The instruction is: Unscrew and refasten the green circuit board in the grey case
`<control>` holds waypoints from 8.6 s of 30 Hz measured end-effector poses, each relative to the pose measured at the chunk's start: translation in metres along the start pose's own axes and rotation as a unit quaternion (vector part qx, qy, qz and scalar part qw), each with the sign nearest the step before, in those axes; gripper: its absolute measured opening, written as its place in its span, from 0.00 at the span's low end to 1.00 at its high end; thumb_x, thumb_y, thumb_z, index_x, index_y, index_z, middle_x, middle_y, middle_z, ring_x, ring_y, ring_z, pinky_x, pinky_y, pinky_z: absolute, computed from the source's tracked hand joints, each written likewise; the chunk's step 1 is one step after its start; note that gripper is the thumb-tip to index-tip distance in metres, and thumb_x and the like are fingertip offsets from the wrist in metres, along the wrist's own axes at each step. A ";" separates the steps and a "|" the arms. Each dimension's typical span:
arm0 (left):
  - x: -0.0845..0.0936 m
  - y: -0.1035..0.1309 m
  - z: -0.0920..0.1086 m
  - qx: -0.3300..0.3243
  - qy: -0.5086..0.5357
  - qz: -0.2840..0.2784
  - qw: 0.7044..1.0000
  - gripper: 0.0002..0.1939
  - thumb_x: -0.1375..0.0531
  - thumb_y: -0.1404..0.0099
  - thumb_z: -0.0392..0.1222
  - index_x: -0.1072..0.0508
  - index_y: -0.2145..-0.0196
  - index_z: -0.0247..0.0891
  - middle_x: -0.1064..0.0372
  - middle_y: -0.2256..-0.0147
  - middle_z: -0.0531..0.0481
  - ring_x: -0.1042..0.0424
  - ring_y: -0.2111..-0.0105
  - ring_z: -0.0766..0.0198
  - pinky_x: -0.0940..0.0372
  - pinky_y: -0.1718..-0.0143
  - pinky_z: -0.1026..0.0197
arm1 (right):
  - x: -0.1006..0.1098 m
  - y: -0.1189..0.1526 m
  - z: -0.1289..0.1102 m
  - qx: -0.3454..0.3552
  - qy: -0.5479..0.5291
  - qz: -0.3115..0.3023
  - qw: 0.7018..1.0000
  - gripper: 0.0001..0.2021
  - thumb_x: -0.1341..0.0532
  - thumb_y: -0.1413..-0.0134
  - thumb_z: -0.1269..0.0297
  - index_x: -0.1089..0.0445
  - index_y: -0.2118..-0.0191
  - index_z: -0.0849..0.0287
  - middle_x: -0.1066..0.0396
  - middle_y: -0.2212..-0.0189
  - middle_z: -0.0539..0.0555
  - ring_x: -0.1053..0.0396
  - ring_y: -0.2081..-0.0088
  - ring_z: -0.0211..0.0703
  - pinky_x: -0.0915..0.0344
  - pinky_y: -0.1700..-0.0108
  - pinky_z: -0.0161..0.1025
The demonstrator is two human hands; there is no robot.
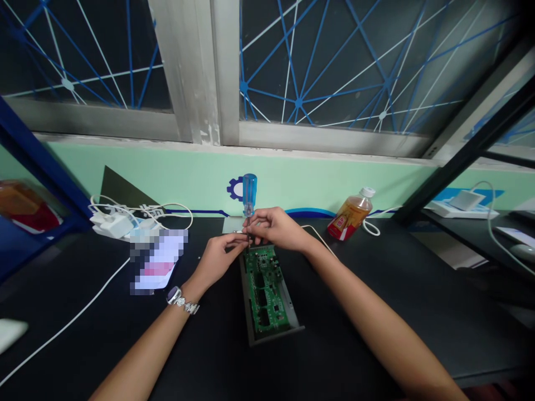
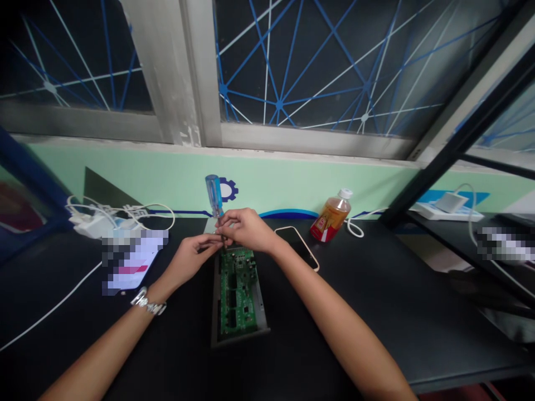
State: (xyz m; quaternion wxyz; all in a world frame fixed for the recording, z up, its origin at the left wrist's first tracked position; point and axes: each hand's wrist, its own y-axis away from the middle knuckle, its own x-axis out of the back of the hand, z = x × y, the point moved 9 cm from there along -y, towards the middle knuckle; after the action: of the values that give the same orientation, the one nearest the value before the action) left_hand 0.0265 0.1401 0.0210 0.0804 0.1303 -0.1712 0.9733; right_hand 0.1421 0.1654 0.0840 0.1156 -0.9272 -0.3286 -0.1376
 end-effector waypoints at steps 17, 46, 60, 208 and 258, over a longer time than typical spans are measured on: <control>-0.009 -0.003 0.002 -0.021 -0.024 0.011 0.999 0.12 0.38 0.35 0.46 0.21 0.59 0.36 0.20 0.61 0.47 0.22 0.60 0.56 0.30 0.56 0.59 | 0.002 -0.002 0.006 -0.008 0.103 0.059 0.993 0.10 0.34 0.47 0.59 0.28 0.65 0.62 0.27 0.78 0.51 0.28 0.75 0.37 0.36 0.75 0.31; 0.011 0.005 0.011 -0.025 -0.063 0.048 0.997 0.12 0.39 0.35 0.45 0.21 0.58 0.37 0.21 0.59 0.46 0.22 0.61 0.58 0.30 0.54 0.57 | -0.005 0.001 -0.009 0.064 0.180 0.029 0.981 0.07 0.43 0.38 0.64 0.30 0.60 0.60 0.25 0.70 0.53 0.27 0.69 0.39 0.34 0.65 0.35; 0.002 0.018 0.034 -0.050 -0.127 -0.042 0.990 0.09 0.38 0.35 0.44 0.22 0.61 0.40 0.22 0.61 0.47 0.25 0.63 0.61 0.30 0.59 0.59 | 0.030 0.078 0.040 0.055 -0.205 0.252 0.944 0.21 0.34 0.46 0.53 0.49 0.61 0.51 0.25 0.68 0.49 0.26 0.71 0.41 0.29 0.64 0.42; -0.031 -0.005 0.005 -0.091 -0.208 -0.016 0.974 0.11 0.46 0.30 0.35 0.24 0.58 0.40 0.25 0.58 0.46 0.26 0.58 0.59 0.33 0.52 0.56 | 0.020 0.022 0.017 0.105 0.160 0.137 0.972 0.10 0.47 0.33 0.58 0.35 0.63 0.56 0.27 0.75 0.50 0.31 0.77 0.39 0.38 0.71 0.35; -0.036 -0.017 0.010 -0.048 -0.034 0.007 0.998 0.15 0.41 0.32 0.47 0.21 0.53 0.39 0.21 0.57 0.47 0.22 0.58 0.56 0.30 0.53 0.57 | 0.046 0.017 -0.003 0.058 0.045 0.140 0.987 0.16 0.32 0.50 0.54 0.32 0.64 0.60 0.29 0.73 0.51 0.30 0.70 0.38 0.33 0.69 0.34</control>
State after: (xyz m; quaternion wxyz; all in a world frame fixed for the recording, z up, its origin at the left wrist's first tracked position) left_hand 0.0661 0.1479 0.0252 0.0738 0.1579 -0.2215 0.9595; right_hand 0.1873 0.1785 0.0998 0.2023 -0.9486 -0.1974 -0.1425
